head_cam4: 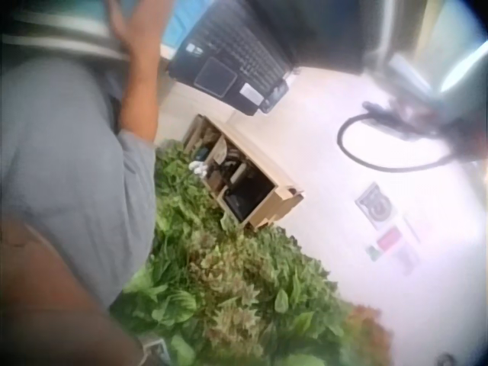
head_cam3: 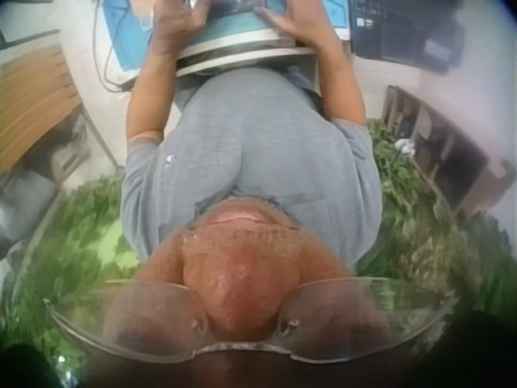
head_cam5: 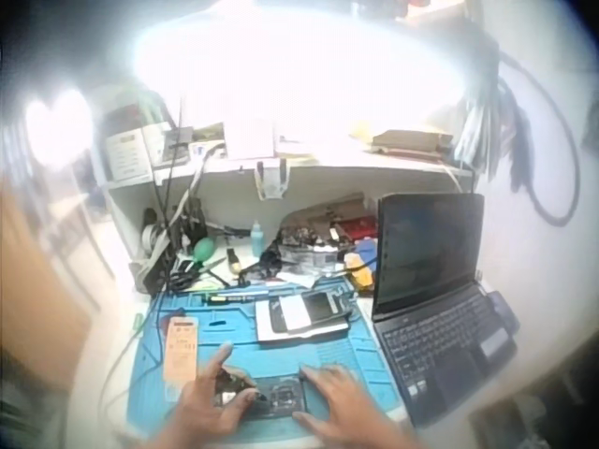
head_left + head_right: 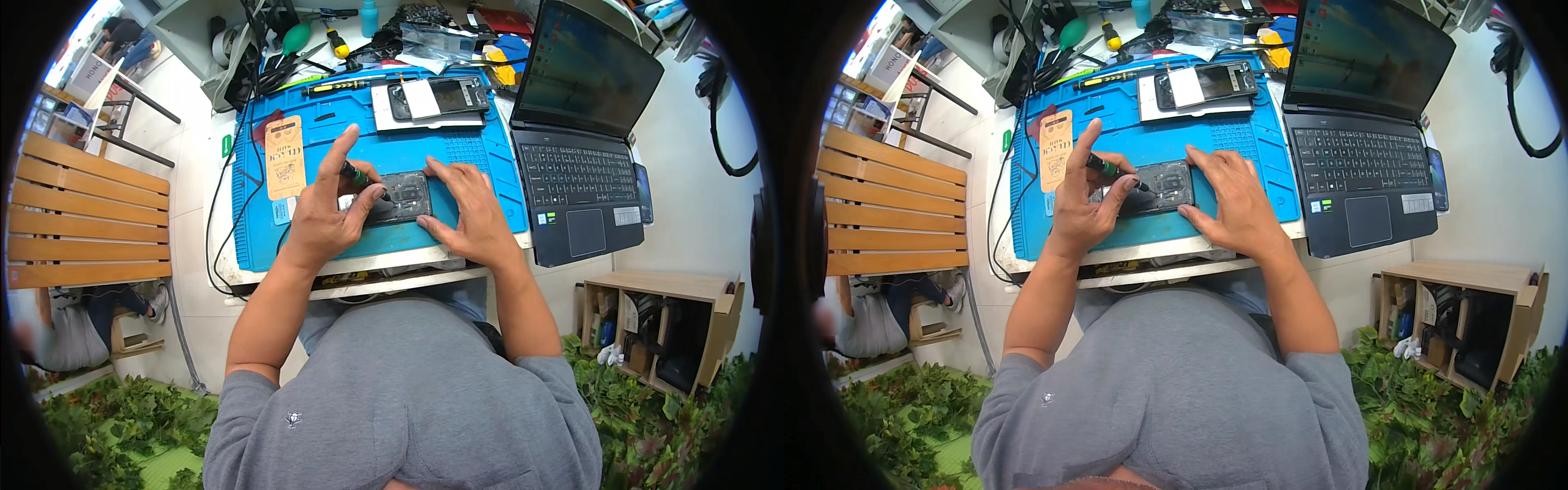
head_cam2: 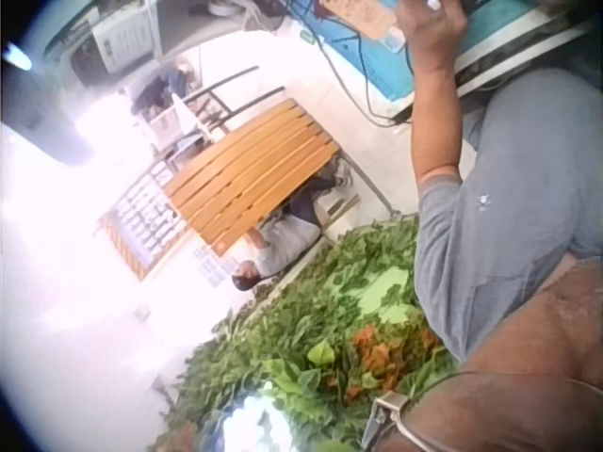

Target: The person disassembles a smartphone using a screwdriver, removing the back cover and several internal components on a blue repair mat.

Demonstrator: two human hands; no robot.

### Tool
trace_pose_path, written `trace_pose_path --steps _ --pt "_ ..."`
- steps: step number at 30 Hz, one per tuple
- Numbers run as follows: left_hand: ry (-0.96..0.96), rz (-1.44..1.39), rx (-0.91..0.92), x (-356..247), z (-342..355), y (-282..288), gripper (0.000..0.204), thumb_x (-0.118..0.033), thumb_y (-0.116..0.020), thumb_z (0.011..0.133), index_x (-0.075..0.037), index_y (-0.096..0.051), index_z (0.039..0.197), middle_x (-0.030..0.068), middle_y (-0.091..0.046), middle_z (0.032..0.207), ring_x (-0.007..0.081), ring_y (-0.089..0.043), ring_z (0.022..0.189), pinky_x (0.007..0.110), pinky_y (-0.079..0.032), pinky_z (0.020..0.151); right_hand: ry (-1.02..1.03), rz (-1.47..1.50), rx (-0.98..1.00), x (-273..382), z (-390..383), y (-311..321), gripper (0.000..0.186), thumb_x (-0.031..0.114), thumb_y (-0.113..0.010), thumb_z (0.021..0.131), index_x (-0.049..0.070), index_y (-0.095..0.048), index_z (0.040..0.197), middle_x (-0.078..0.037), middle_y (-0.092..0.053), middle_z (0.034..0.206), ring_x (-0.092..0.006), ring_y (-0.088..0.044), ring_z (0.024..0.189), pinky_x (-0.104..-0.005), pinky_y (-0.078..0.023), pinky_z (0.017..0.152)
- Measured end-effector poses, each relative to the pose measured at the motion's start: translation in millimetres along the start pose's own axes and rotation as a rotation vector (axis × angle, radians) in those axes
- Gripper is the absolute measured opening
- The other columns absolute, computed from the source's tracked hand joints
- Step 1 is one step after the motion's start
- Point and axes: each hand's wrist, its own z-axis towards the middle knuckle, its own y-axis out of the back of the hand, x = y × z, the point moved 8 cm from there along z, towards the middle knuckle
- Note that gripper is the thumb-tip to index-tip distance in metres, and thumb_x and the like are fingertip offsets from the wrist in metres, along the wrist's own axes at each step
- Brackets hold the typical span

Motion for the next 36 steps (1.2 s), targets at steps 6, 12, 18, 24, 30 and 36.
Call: trace_pose_path --steps 6,12,18,24,30,36 --pt "0.041 0.03 0.023 4 -1 -2 0.087 0.003 -0.081 0.1 -0.003 -0.033 0.173 0.0112 -0.077 0.106 0.0159 -0.077 0.09 0.029 -0.063 0.079 0.021 0.015 -0.013 -3 -1 0 0.088 0.029 -0.091 0.085 0.003 -0.055 0.161 -0.014 -0.073 0.141 -0.0361 -0.06 0.133 -0.0489 -0.044 0.115" --pt "-0.198 0.119 0.214 -30 13 -15 0.083 0.01 -0.079 0.095 -0.01 -0.044 0.167 0.0133 -0.079 0.112 0.0246 -0.08 0.093 0.034 -0.067 0.081 0.026 0.012 -0.023 -4 -3 0 0.085 0.029 -0.09 0.087 0.003 -0.056 0.16 -0.015 -0.072 0.14 -0.0363 -0.06 0.133 -0.0489 -0.044 0.115" --pt "0.007 0.22 0.258 -28 23 -17 0.062 0.012 -0.08 0.092 -0.01 -0.068 0.149 0.0119 -0.08 0.115 0.0267 -0.081 0.101 0.037 -0.067 0.09 0.043 -0.002 -0.025 -3 -3 2 0.083 0.028 -0.09 0.088 0.003 -0.056 0.16 -0.016 -0.071 0.141 -0.0371 -0.06 0.132 -0.0487 -0.044 0.116" --pt "0.066 -0.021 0.334 -33 28 -25 0.061 0.009 -0.082 0.092 -0.012 -0.069 0.147 0.0093 -0.08 0.113 0.0207 -0.079 0.103 0.034 -0.066 0.09 0.047 -0.021 -0.048 -1 -5 3 0.082 0.028 -0.09 0.087 0.004 -0.057 0.159 -0.016 -0.07 0.144 -0.0375 -0.06 0.132 -0.0495 -0.045 0.116" --pt "0.06 0.061 0.278 -28 33 -18 0.061 0.008 -0.083 0.093 -0.01 -0.066 0.149 0.0107 -0.081 0.115 0.0205 -0.08 0.106 0.034 -0.066 0.09 0.041 0.012 -0.041 -1 -6 4 0.082 0.028 -0.09 0.087 0.004 -0.057 0.158 -0.016 -0.07 0.145 -0.0383 -0.06 0.133 -0.0496 -0.046 0.115" --pt "0.125 0.071 0.311 -22 34 -17 0.063 0.007 -0.083 0.093 -0.011 -0.066 0.15 0.0109 -0.08 0.118 0.018 -0.08 0.106 0.032 -0.066 0.084 0.035 0.009 -0.051 -5 -7 4 0.083 0.029 -0.09 0.088 0.005 -0.056 0.16 -0.016 -0.07 0.145 -0.0377 -0.06 0.134 -0.0493 -0.046 0.116"
